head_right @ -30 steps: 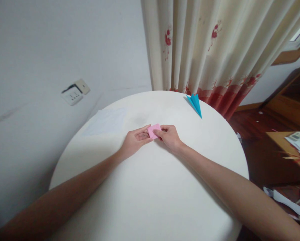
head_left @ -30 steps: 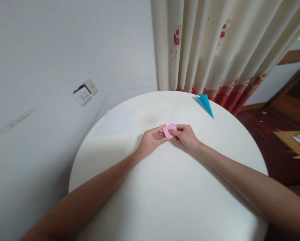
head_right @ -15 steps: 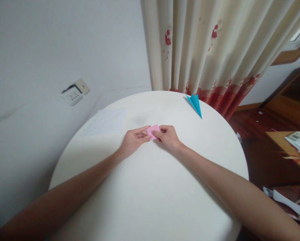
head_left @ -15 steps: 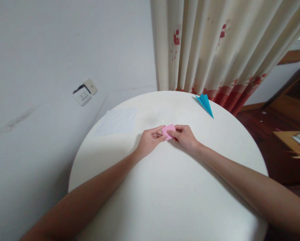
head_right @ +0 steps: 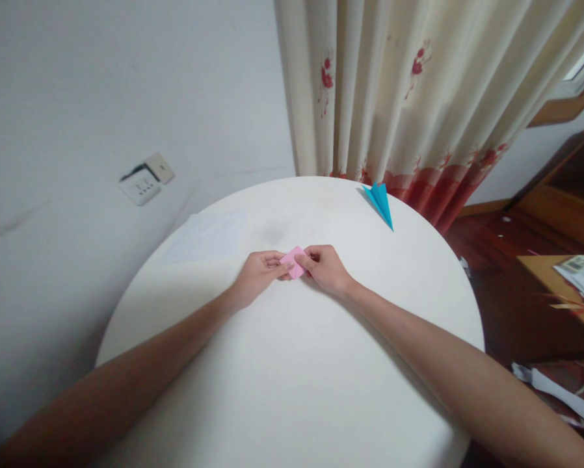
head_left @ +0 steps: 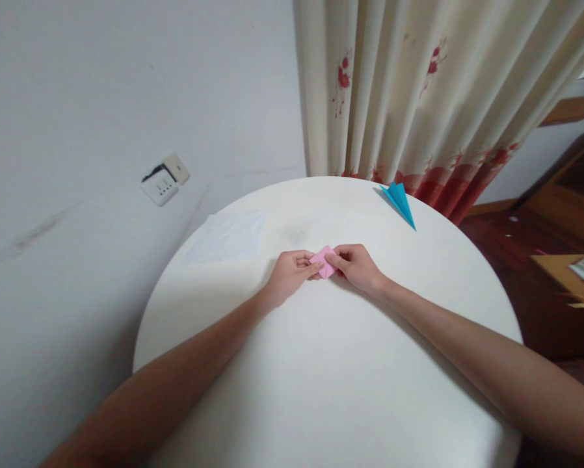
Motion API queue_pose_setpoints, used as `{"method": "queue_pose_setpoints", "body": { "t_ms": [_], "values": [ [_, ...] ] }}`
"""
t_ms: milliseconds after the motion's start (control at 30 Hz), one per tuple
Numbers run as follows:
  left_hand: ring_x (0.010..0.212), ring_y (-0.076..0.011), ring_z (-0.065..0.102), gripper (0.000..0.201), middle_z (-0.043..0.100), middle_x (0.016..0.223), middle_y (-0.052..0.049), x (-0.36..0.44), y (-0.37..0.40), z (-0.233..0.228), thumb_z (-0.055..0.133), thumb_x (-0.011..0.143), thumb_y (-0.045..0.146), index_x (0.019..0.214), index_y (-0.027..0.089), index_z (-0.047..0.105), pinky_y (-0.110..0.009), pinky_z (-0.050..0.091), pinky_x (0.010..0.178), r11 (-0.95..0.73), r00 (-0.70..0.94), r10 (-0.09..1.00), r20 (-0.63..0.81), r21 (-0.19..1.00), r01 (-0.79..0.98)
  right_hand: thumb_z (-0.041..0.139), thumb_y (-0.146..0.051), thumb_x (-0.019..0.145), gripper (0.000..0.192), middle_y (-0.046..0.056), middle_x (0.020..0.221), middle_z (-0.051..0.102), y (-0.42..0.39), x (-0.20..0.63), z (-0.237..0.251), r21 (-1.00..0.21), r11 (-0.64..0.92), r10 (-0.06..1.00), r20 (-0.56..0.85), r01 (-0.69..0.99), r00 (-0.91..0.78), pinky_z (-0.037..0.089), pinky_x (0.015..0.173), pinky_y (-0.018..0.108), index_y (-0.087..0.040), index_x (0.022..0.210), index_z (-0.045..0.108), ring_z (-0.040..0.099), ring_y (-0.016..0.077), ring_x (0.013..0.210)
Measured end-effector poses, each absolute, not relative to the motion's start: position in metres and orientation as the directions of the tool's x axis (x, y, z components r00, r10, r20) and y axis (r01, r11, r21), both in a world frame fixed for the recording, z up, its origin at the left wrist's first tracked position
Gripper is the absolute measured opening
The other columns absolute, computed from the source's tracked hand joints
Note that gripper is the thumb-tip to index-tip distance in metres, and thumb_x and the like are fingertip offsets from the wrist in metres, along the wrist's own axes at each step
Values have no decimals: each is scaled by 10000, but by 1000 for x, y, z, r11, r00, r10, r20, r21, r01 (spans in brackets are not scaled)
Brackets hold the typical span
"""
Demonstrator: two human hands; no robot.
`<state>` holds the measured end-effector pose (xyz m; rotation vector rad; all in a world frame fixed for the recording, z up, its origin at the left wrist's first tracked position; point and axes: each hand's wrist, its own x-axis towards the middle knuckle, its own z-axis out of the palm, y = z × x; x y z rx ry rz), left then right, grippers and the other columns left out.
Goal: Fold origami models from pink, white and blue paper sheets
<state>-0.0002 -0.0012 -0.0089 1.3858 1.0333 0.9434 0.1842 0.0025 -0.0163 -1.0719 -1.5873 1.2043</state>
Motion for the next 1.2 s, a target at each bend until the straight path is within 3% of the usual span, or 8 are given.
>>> {"method": "queue_pose_setpoints", "body": {
  "t_ms": [367,900,1200],
  "values": [
    [626,-151,664,466,721,715,-87,0,-4,-5,669,809,570,813,108,723,-256,539,617,-15,374,927,-36,991,133,670,-454,781,316,1,652,581,2,182,-18,-982,185,966,175,32,-192,367,554,261,-142,734,652,475,116,585],
    [580,-127,647,402,707,659,-73,0,-7,-2,643,863,500,778,112,703,-212,487,559,-46,444,895,-39,983,179,679,-474,756,373,-7,562,530,-2,179,-13,-988,152,973,152,-15,-174,308,510,265,-134,614,617,418,100,533],
    [567,-128,643,426,707,654,-73,-1,-6,-3,643,850,534,759,122,698,-216,486,549,-44,444,895,-44,981,187,699,-431,732,314,13,603,586,-2,178,-12,-991,124,981,129,-43,-143,344,523,267,-127,667,659,464,110,551]
  ]
}}
